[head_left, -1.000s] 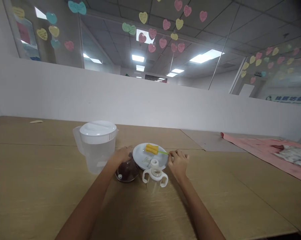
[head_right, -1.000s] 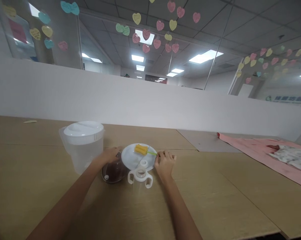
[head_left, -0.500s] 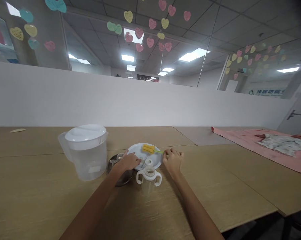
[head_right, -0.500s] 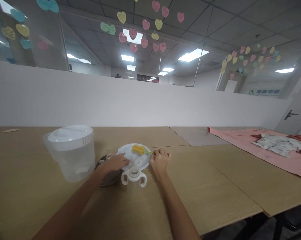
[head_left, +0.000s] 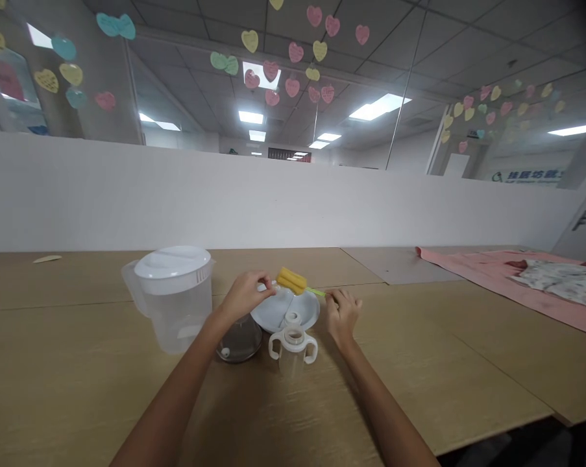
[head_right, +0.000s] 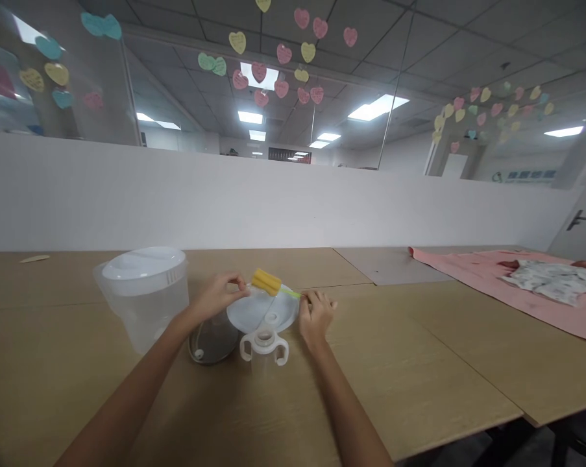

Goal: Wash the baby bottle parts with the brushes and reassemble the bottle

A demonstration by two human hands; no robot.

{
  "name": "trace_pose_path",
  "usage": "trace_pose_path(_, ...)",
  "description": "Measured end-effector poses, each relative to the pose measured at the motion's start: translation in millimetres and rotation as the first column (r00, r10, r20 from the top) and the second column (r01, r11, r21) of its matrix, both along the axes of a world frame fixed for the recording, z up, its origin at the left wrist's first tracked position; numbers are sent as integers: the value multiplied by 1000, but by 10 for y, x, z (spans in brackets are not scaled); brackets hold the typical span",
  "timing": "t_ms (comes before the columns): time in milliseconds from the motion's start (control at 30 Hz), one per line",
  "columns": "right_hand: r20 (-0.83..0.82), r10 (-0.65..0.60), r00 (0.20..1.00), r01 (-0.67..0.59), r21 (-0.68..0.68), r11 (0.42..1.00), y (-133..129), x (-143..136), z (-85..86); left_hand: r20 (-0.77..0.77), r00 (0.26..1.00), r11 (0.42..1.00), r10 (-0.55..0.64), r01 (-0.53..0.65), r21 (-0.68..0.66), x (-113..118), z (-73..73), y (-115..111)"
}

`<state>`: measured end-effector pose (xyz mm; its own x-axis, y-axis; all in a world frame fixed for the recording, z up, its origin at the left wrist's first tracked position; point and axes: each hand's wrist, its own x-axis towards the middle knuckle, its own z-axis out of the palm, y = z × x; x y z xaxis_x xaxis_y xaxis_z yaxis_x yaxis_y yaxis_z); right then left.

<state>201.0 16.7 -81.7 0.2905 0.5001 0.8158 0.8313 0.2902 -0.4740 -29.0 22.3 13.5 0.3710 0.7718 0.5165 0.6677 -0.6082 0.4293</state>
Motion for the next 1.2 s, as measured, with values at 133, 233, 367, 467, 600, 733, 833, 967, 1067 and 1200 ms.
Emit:
trace_pose_path(133,-53,-43,998,40,-58,998,8,16,17,95,994,997,-54,60,-57,22,76,-85)
trace_pose_path(233,-16,-64,998,62,-74,995,12,28,14,207,976,995,-65,80,-65,58,83,-107)
trace_pose_path(367,-22,-68,997,67,-40,997,5,25,-20,165,986,1000,4,0,-25,93,120,-156)
trace_pose_path(467,-54,-84,995,82,-34,996,17,37,-56,69,991,990,112,-117,77,79,167,-200)
trace_pose_path(600,-56,-136,989,132,-73,989,55,111,-69,-118,963,955,242,-215,203,-58,198,-174)
trace_pose_path(733,162,-204,966,215,-59,975,91,199,-59,-380,906,971,186,-228,-69,-288,140,-72)
trace_pose_path(833,280,-250,927,266,-21,964,114,240,-71,-446,887,923,120,-266,-280,-423,45,-3)
trace_pose_path(967,372,-303,878,320,17,947,141,245,-106,-480,871,886,104,-300,-353,-480,-86,57)
trace_pose_path(1067,408,-262,874,287,2,958,154,185,-137,-470,877,899,101,-283,-334,-431,-107,69)
trace_pose_path(1200,414,-174,894,213,-50,976,154,77,-158,-391,916,945,94,-205,-255,-268,-28,21)
